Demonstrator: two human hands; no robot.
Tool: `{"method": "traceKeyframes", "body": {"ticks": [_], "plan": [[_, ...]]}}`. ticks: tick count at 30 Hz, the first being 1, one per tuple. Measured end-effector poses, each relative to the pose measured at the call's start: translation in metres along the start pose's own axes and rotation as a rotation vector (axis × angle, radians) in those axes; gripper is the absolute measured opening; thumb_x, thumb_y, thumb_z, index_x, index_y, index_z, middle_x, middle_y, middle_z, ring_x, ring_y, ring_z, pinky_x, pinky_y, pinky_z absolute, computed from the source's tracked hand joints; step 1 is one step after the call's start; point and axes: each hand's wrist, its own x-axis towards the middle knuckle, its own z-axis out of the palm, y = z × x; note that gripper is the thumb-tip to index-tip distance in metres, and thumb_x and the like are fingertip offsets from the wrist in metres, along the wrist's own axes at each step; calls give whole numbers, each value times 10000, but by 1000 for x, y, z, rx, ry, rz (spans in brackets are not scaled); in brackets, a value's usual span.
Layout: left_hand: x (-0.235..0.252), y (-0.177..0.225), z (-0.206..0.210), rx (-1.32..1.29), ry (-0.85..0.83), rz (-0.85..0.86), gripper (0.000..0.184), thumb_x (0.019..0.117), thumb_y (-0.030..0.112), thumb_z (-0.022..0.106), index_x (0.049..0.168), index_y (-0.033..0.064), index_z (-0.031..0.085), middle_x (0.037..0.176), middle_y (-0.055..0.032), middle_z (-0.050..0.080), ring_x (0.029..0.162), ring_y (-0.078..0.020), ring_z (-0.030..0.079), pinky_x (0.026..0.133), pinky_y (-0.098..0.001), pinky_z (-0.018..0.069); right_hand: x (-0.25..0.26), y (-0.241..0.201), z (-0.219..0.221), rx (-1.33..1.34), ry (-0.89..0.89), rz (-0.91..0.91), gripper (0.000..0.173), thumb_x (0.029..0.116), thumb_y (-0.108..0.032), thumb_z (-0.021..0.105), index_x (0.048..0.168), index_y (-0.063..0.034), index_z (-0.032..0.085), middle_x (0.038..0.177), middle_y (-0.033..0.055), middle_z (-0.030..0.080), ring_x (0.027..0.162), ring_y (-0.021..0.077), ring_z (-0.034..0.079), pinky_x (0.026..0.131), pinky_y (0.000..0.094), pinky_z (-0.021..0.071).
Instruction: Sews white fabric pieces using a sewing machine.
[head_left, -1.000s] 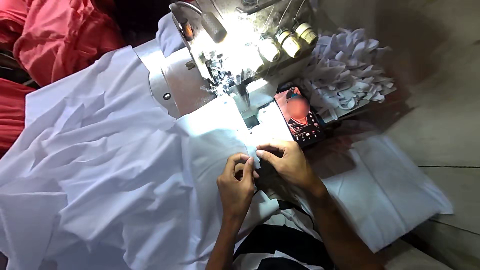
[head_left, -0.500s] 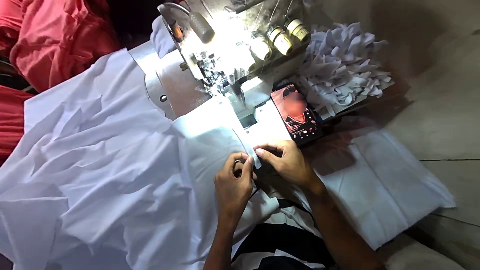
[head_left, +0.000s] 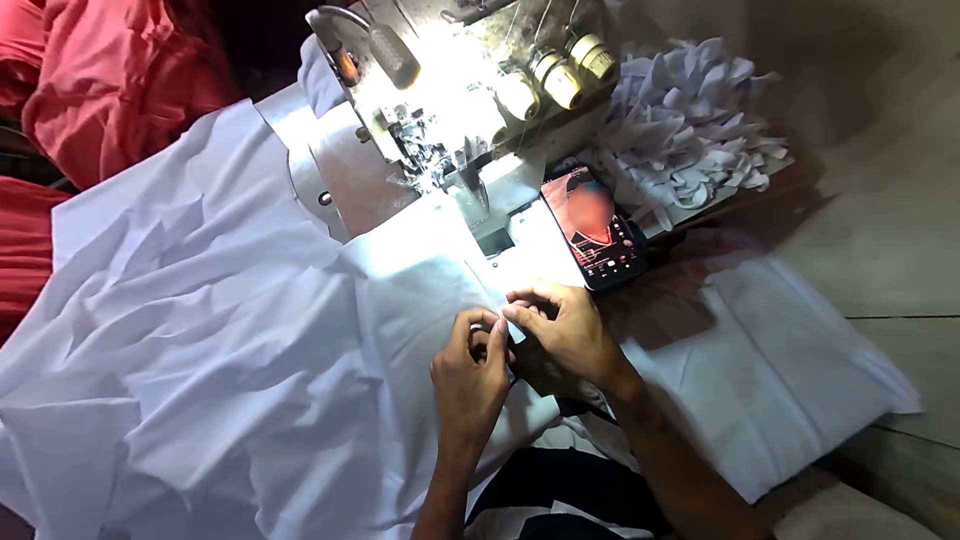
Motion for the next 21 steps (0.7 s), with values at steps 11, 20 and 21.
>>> {"method": "traceKeyframes", "body": {"ticks": [11,20,21], "plan": [[-18,-13,6,-389,-413,-258,190,1034,155,585,1105,-3,662,771,-32,714,642,-116,686,608,-281,600,-6,-3,2,-161,63,-32,160,951,-276,705,976,-144,791,872,-62,750,773,-31,665,728,168,549],[-41,-45,15,-1428,-317,-73,417,945,376,701,1271,115,713,1317,-74,687,1257,-211,625,1112,-421,465,-14,-33,-13,193,-94,-123,81,934,-125,694,923,-65,748,808,-34,721,714,0,663,658,157,568],[-46,-43,8,-1417,-191,-57,422,933,397,709,1259,129,724,1314,-71,692,1267,-217,623,1131,-432,454,-13,-33,-14,185,-84,-123,82,932,-122,691,919,-68,750,808,-33,724,714,4,667,658,159,570]]}}
